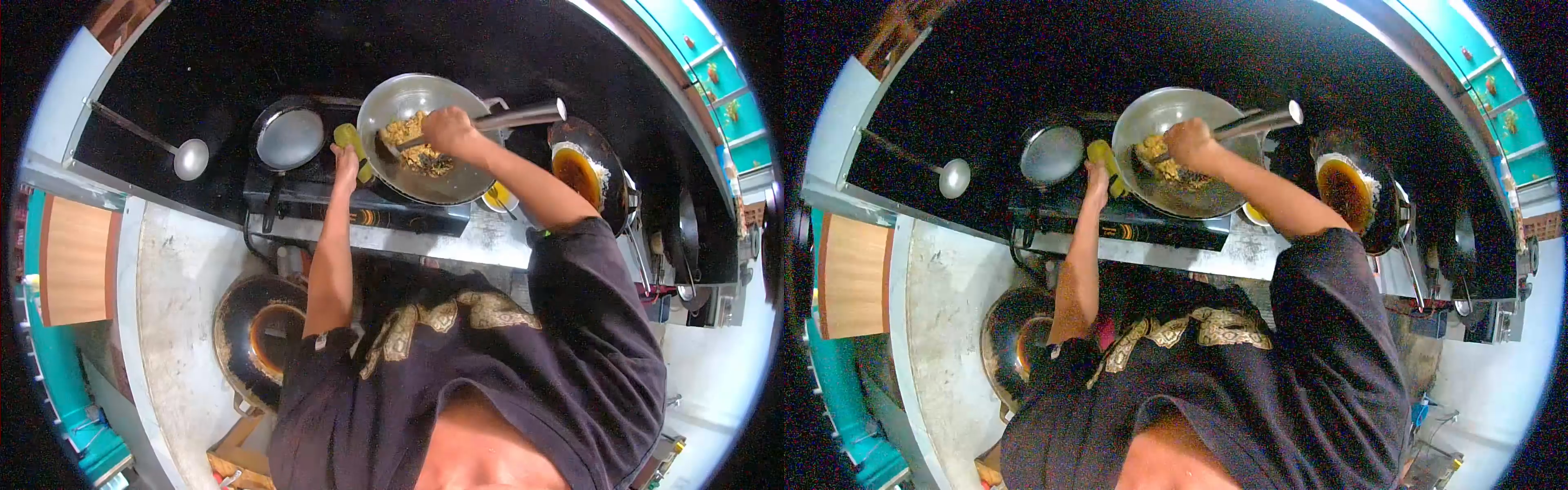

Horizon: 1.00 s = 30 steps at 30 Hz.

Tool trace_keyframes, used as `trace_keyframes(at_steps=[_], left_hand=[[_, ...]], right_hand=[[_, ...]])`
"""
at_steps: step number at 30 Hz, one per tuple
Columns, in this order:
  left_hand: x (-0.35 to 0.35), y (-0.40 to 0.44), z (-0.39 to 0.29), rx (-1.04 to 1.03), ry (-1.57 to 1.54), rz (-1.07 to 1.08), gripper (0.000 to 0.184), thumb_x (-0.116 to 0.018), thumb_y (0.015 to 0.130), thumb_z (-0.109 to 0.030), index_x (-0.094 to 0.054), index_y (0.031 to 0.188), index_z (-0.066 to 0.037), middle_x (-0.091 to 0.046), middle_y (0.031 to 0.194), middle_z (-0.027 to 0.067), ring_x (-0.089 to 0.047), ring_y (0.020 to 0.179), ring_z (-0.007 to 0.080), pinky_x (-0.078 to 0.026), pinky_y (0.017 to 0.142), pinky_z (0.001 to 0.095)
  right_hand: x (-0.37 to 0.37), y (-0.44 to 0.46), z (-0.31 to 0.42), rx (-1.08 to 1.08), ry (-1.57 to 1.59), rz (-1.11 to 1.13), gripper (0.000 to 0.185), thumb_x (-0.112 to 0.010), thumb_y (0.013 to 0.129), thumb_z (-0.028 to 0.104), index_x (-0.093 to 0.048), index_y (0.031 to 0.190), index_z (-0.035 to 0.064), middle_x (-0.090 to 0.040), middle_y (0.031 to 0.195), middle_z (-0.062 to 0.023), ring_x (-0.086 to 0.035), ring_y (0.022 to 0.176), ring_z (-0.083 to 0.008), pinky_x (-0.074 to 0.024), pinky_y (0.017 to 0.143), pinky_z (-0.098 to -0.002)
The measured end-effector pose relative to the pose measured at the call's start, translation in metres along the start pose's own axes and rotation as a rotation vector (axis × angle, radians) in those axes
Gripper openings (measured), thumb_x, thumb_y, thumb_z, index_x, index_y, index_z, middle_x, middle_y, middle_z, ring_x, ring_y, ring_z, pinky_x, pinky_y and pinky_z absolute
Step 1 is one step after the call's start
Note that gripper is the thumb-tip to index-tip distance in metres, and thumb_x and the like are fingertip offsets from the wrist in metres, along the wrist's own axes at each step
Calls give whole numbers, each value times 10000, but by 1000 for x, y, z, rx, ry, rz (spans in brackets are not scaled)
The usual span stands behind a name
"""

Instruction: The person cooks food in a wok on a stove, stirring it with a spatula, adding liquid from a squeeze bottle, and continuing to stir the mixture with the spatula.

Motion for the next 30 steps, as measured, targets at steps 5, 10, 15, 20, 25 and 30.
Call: trace_keyframes(at_steps=[5, 10, 15, 20, 25, 30], left_hand=[[2, 3, 16, -25, 5, 17, 662, -325, 886, -267, 47, 1333, 51, -250, 1345, 205, -308, 1211, 286, -255, 988, 311], [1, -3, 4, 60, 28, -44, 680, -332, 869, -262, 57, 1334, 47, -214, 1361, 210, -289, 1224, 291, -246, 997, 317], [0, -2, 3, 3, 8, -22, 700, -339, 864, -274, 73, 1334, 41, -180, 1370, 224, -273, 1238, 289, -248, 996, 323], [3, 14, 23, 34, -47, 53, 699, -334, 886, -315, 71, 1334, 37, -193, 1371, 213, -268, 1239, 283, -250, 991, 326], [0, -4, -3, -1, -14, -10, 641, -342, 890, -280, -14, 1324, 59, -287, 1310, 216, -328, 1191, 283, -263, 981, 324], [9, 23, 31, -9, 69, -50, 641, -331, 871, -246, -15, 1322, 82, -194, 1361, 233, -232, 1257, 285, -212, 1013, 311]], right_hand=[[-29, 16, -7, -74, -14, -159, 169, -542, 753, 211, -639, 844, 107, -640, 871, -82, -629, 814, -222, -489, 643, -361], [-3, -3, -15, -102, 165, -159, 147, -553, 742, 192, -650, 800, 98, -644, 822, -114, -633, 792, -243, -499, 644, -358], [-12, 1, -21, -99, 185, -205, 168, -537, 747, 193, -645, 817, 84, -639, 829, -114, -631, 788, -251, -495, 647, -366], [7, -7, -9, -51, 162, -128, 164, -512, 757, 175, -643, 811, 92, -638, 864, -106, -628, 800, -246, -493, 664, -356], [-14, 9, -33, -104, 148, -149, 174, -585, 711, 197, -648, 810, 68, -640, 852, -114, -629, 809, -240, -498, 678, -358], [-9, -1, -24, -43, 162, -52, 188, -571, 737, 216, -645, 826, 67, -636, 863, -126, -623, 831, -252, -491, 694, -367]])
Point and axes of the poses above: each hand's wrist, its own y-axis towards the middle knuckle, its own x-axis out of the back of the hand, z = x × y, the point moved 5 cm from there along y, towards the middle knuckle
